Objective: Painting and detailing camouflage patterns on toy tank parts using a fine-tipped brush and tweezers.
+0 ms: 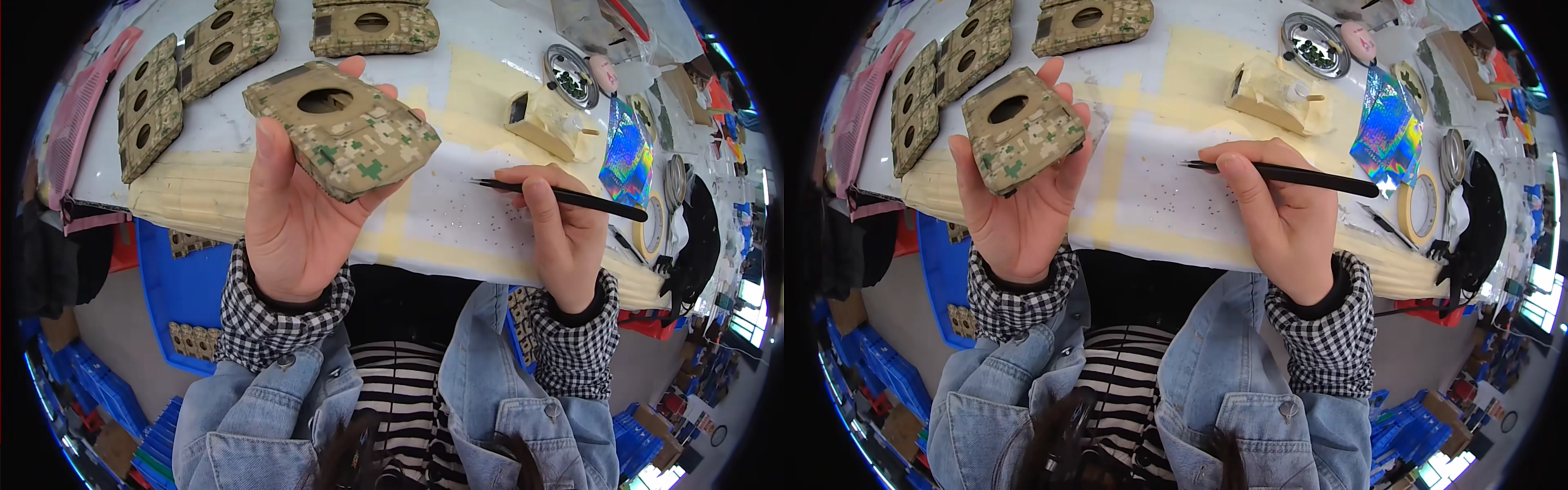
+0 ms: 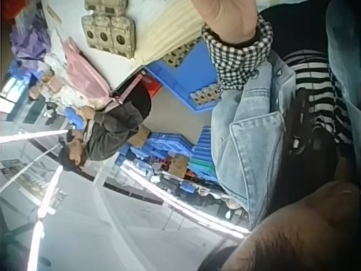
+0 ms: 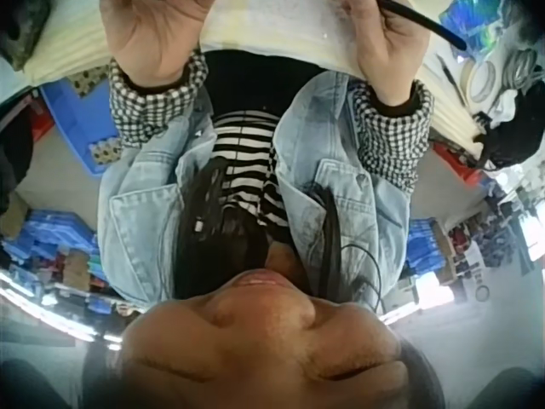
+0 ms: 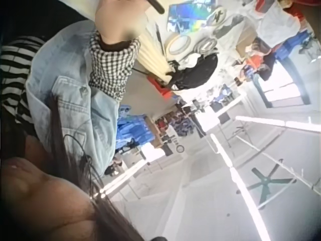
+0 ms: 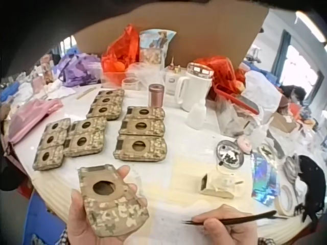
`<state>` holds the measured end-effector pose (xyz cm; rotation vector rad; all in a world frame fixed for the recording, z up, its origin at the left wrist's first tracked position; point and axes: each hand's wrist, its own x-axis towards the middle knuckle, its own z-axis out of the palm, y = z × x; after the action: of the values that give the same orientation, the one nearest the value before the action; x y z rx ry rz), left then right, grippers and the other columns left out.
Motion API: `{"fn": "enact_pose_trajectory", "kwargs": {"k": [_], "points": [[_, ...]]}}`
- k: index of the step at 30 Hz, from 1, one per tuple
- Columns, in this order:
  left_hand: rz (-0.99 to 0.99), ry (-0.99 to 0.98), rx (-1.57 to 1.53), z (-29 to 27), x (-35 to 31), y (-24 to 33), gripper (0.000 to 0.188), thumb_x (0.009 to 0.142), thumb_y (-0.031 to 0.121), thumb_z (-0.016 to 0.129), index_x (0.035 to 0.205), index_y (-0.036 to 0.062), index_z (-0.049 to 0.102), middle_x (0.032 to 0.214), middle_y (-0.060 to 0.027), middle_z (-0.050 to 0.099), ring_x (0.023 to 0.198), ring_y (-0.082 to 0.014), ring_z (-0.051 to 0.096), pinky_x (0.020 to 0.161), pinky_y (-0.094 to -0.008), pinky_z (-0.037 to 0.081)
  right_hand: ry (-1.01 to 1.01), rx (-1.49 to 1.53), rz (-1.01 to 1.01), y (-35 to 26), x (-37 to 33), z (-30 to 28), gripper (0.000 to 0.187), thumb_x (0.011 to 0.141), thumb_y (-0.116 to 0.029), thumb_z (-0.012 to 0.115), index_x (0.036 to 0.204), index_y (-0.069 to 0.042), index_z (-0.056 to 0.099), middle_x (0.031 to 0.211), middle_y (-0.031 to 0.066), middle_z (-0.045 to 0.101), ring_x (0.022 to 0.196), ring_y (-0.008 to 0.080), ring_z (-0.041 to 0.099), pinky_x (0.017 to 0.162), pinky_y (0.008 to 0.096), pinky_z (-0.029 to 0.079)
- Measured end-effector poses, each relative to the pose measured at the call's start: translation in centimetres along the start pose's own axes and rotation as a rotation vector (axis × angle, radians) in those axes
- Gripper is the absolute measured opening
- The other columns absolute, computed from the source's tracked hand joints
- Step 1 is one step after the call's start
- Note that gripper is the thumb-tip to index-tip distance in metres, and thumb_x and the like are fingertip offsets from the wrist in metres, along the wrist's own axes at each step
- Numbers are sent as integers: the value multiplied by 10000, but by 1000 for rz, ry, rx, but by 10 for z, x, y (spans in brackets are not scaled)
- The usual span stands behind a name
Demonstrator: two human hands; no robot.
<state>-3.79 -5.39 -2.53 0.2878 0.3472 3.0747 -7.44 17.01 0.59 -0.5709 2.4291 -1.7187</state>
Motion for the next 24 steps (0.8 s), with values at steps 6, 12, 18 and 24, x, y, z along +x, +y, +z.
{"fn": "enact_pose_trajectory", "kwargs": {"k": [6,12,18,24], "points": [[53,12,23,0,-1,-2,717,922,428,462,1424,38,132,1489,-187,77,1314,-395,264,1061,-496,343,-14,-44,-18,0,1,0,169,917,-96,544,953,53,615,876,79,652,773,97,581,704,211,453],[56,16,54,1,-1,-1,729,918,427,472,1425,35,124,1489,-189,73,1314,-391,266,1065,-497,336,-21,2,-20,0,1,0,163,915,-90,543,953,55,609,881,87,653,777,106,593,699,211,463],[62,27,67,2,-1,-1,755,910,430,487,1428,35,106,1490,-185,70,1315,-384,270,1064,-497,337,-4,-8,-13,-1,1,2,170,911,-91,548,938,54,631,862,92,649,771,120,597,692,214,463],[73,41,74,3,-2,-3,783,902,433,502,1430,33,84,1485,-191,88,1311,-382,281,1055,-498,349,1,-84,-15,1,2,1,160,894,-97,566,913,30,662,835,99,648,753,141,586,666,237,452]]}}
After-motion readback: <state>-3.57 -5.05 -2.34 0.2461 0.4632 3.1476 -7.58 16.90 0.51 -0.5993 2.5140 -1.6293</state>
